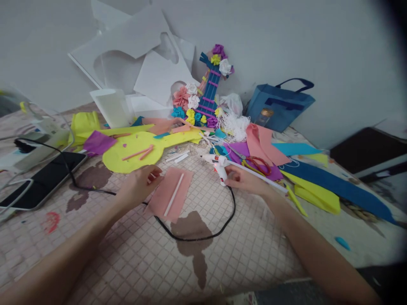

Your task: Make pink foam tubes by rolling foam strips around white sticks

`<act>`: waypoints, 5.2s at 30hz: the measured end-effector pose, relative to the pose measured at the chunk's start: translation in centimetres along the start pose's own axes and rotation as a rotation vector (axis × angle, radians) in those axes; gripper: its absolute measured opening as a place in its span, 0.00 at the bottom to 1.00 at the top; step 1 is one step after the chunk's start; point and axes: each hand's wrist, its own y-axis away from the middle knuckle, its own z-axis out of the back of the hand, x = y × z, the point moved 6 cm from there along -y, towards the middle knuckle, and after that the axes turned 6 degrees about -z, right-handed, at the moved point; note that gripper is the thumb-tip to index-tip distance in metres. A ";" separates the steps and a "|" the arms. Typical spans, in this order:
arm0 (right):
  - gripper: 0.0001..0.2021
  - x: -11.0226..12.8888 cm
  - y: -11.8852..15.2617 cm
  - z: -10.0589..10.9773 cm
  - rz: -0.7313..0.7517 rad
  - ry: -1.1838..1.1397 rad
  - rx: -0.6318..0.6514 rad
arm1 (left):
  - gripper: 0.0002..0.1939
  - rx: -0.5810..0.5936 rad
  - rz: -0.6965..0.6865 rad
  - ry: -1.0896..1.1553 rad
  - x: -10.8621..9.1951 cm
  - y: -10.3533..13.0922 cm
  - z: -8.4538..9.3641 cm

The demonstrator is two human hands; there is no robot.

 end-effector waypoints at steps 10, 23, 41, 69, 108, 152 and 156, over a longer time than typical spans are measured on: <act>0.09 -0.4 -5.8 -0.2 0.053 0.115 -0.144 | 0.14 0.011 -0.017 0.026 -0.2 0.2 0.0; 0.12 1.6 0.1 0.2 0.105 0.180 -0.487 | 0.21 0.103 0.014 -0.066 -0.4 0.7 -0.4; 0.09 9.1 -1.4 -9.8 0.791 0.792 -0.041 | 0.14 0.042 -0.080 0.232 -0.4 -0.1 -1.6; 0.05 5.5 2.0 -6.0 0.335 0.375 -0.033 | 0.06 0.257 -0.320 -0.045 -3.2 1.1 -1.6; 0.02 5.5 2.1 -5.1 0.318 0.414 -0.046 | 0.04 0.296 -0.342 -0.033 -5.5 2.9 -2.7; 0.03 6.4 1.9 -6.1 0.372 0.326 -0.025 | 0.07 0.120 -0.189 0.097 -3.2 -1.0 -2.3; 0.03 7.7 2.1 -8.5 0.433 0.394 0.102 | 0.08 0.128 -0.200 0.143 -2.7 -1.0 -2.5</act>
